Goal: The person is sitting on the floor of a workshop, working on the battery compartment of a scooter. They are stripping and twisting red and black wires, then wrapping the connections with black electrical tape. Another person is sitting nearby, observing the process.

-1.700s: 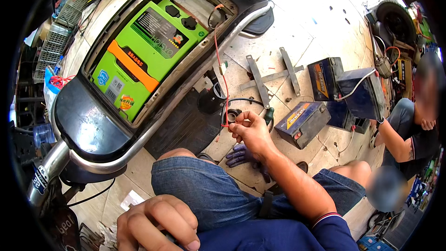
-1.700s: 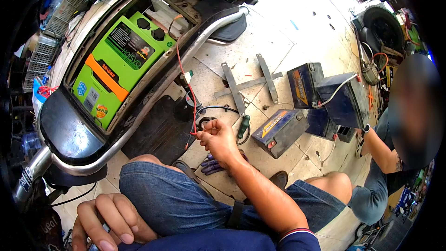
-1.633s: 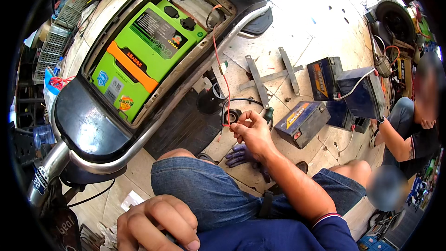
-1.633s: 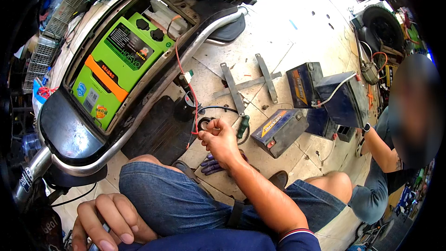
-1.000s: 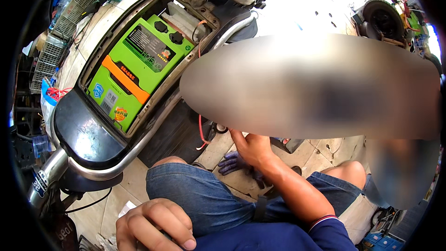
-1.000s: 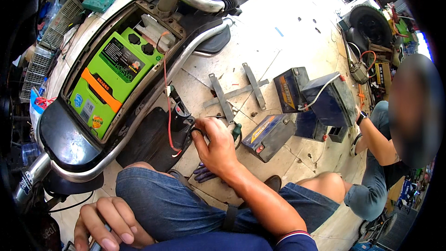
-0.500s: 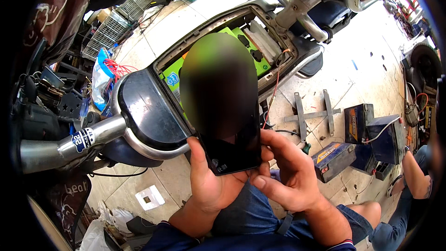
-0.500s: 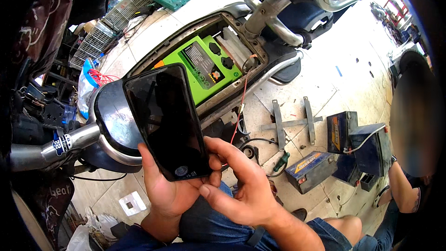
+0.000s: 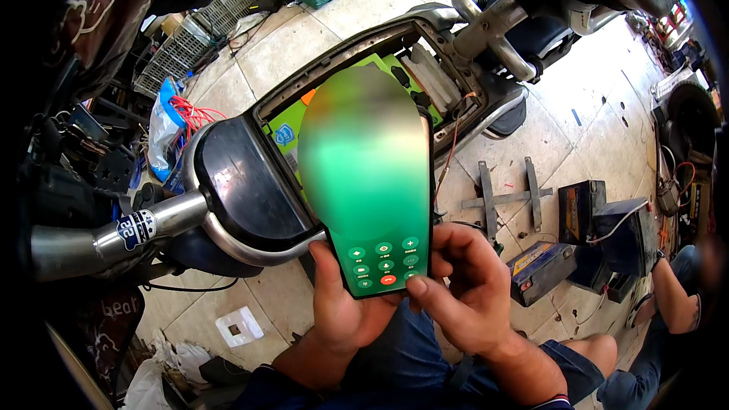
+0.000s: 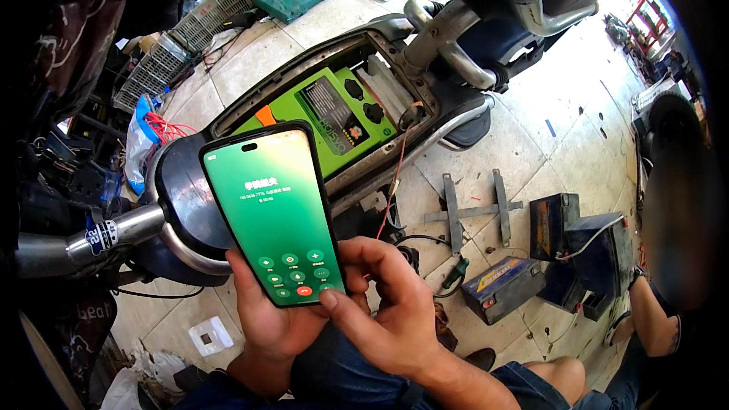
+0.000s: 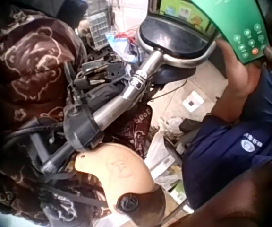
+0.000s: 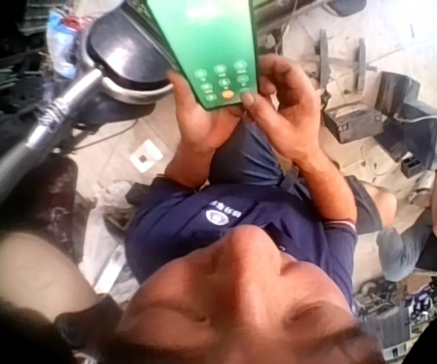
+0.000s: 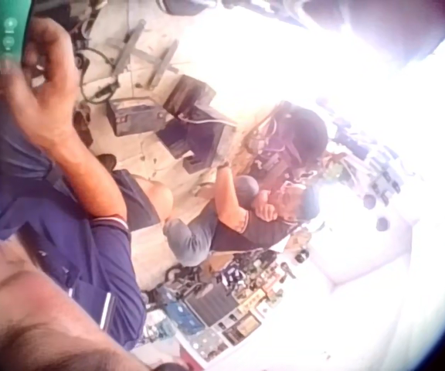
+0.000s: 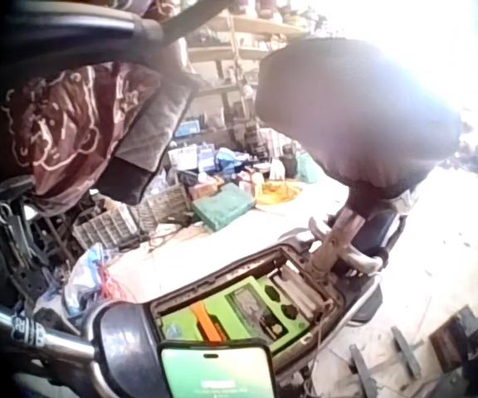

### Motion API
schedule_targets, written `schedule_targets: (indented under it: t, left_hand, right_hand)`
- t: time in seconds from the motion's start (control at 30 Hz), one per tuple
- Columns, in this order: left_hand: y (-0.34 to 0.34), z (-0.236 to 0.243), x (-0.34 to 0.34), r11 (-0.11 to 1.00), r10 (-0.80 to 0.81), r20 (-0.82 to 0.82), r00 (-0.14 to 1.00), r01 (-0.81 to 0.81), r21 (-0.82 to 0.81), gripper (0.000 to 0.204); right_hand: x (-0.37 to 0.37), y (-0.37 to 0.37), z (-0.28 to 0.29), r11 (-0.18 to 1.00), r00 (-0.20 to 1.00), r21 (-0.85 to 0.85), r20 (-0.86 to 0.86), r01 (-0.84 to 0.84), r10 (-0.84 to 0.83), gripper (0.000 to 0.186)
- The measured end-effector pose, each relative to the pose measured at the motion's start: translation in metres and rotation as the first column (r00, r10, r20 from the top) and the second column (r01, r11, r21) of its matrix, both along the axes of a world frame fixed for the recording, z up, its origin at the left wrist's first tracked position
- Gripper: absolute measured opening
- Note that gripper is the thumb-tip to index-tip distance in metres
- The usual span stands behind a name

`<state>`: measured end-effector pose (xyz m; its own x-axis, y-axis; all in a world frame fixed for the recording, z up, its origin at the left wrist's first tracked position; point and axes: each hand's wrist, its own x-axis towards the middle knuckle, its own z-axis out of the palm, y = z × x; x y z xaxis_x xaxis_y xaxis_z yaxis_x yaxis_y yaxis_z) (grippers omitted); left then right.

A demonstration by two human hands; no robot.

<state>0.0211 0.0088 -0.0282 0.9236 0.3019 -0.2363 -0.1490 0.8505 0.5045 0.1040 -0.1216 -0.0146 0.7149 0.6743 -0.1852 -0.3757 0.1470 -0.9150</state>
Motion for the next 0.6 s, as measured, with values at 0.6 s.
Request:
schedule_targets:
  t: [0.6]
  left_hand:
    - [-0.015,0.020,0.007,0.990,-0.085,0.102,0.991,0.072,0.120,0.110]
  right_hand:
    - [0.064,-0.042,0.036,0.952,0.659,0.065,0.735,-0.299,0.157,0.048]
